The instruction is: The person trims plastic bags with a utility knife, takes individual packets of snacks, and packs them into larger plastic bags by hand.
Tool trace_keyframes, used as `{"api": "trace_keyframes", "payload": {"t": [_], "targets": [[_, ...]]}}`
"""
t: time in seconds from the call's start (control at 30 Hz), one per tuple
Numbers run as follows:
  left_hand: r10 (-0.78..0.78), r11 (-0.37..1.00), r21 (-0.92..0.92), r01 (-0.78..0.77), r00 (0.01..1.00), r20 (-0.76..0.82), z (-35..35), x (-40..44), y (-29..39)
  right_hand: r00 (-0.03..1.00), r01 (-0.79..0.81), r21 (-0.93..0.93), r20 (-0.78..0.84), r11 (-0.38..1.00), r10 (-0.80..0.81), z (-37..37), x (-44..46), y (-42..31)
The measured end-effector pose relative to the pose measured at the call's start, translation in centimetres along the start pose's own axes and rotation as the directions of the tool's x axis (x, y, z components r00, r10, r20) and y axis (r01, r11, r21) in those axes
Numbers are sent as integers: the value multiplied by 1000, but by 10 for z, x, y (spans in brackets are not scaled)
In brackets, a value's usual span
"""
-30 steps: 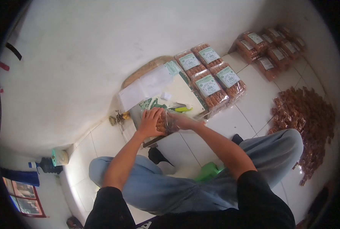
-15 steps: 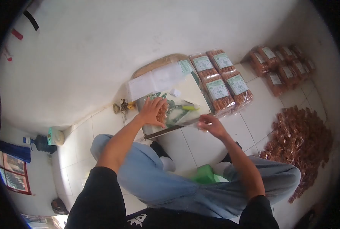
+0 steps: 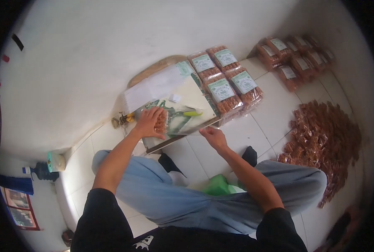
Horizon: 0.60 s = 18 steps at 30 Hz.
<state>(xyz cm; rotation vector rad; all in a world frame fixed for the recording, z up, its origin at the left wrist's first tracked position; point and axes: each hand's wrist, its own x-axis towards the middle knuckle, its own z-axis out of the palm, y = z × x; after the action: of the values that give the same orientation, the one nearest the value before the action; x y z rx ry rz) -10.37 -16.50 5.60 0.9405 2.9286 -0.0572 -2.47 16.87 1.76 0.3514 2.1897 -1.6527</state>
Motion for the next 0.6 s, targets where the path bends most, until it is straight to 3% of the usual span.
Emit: {"api": "trace_keyframes", "payload": {"t": [0.03,0.13,0.27,0.33,0.37,0.4,0.43,0.47,0.53,0.6], "targets": [[7,1000,-1,-7,1000,2,1,0,2,1000,-4,3,-5,1000,4,0,-1,-2],[-31,999,22,32,999,-40,2,-1,9,996,-80,-311,20,947,91,-5,-12,-24],[-103,995,-11,103,994,-27,4,1,18,995,-93,-341,-1,936,98,6,4,1],[-106,994,-30,105,994,-35,4,2,23,999,46,-279,20,959,-42,4,-5,-14],[-105,994,-17,104,994,-37,5,1,25,999,42,-279,22,959,-38,7,-6,-14],[-103,995,-2,103,994,-40,7,-1,26,965,214,-344,-74,914,-253,11,-8,-13],[-103,995,-2,103,994,-37,10,-1,24,874,364,-424,-152,830,-461,13,-9,-12],[-96,995,-3,95,994,-53,13,-1,22,877,360,-421,-151,832,-456,13,-9,-8],[-87,996,-5,87,994,-65,15,-2,18,554,732,-414,-99,541,-826,10,-9,0],[-117,993,-38,115,992,-55,15,-1,17,588,734,-348,-105,584,-802,10,-11,5]]}}
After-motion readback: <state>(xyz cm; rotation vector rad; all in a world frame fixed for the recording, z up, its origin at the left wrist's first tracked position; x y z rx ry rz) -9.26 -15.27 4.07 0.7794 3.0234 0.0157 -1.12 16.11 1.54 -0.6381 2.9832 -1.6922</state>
